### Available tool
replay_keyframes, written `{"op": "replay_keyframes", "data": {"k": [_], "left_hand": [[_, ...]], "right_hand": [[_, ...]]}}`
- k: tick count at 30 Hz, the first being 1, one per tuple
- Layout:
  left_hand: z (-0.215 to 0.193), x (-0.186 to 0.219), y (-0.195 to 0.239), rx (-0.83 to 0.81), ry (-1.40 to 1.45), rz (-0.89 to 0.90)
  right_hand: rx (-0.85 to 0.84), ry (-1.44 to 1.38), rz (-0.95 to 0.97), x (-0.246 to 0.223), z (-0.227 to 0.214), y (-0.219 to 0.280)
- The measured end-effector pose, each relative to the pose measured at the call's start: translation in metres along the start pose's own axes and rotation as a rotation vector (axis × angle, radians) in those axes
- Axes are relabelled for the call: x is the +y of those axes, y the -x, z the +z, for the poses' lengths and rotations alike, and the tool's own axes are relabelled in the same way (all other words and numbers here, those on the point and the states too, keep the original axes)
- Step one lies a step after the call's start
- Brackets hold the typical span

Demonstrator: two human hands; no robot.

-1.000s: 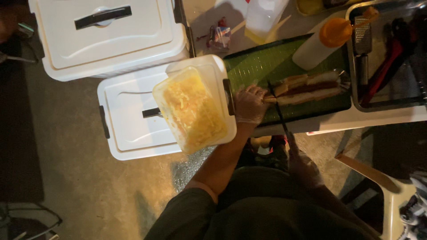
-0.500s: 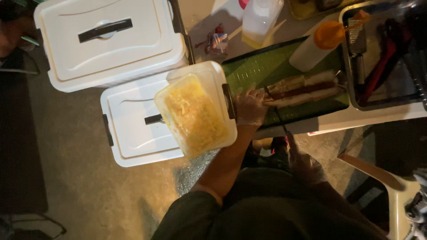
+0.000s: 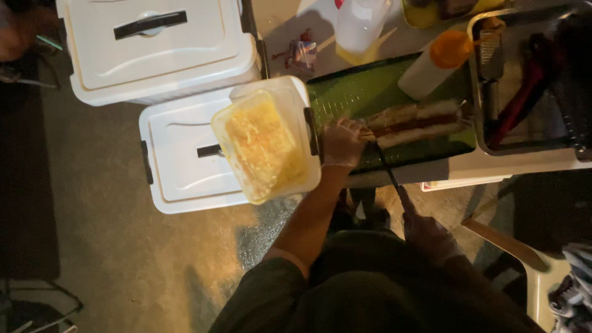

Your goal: The person grills rolls on a flat-top grill, transfers them to a tray, fills them with meat using tongs, adds white sauce from a squeeze bottle, and finally cuts the sandwiches with a knife.

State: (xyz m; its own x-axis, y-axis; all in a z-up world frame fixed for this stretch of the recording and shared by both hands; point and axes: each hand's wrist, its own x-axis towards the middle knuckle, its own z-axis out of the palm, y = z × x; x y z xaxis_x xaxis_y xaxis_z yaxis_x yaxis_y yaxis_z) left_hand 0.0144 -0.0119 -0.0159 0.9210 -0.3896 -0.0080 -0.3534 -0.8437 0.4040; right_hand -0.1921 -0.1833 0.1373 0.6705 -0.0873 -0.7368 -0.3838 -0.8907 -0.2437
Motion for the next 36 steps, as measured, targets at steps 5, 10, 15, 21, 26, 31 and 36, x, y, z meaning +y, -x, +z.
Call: {"op": "replay_keyframes", "data": {"k": [5,10,15,21,26,31,36], "left_hand": [[0.008,0.004,0.007,0.045,0.032,-0.018],[-0.009,0.013,0.002,0.194,-0.037,0.040],[-0.048,0.028,0.020,0.250,-0.087,0.176],[-0.071,0.038,0.059,0.246,-0.114,0.173],[-0.070,0.039,0.066,0.190,-0.126,0.157],[-0.060,0.037,0.065,0.179,0.004,0.206],[-0.060,0.034,0.056,0.277,-0.028,0.309]], "right_hand": [[0.036,0.010,-0.180,0.003,-0.031,0.019],[-0.238,-0.045,0.009,-0.001,-0.086,0.038],[-0.080,0.085,-0.465,0.018,-0.105,0.065],[-0.287,-0.040,0.056,0.043,-0.110,0.093],[0.183,0.552,-0.604,0.095,-0.084,0.060],[0.234,0.559,-0.625,0.105,-0.073,0.035],[0.207,0.627,-0.587,0.109,-0.070,0.019]]}}
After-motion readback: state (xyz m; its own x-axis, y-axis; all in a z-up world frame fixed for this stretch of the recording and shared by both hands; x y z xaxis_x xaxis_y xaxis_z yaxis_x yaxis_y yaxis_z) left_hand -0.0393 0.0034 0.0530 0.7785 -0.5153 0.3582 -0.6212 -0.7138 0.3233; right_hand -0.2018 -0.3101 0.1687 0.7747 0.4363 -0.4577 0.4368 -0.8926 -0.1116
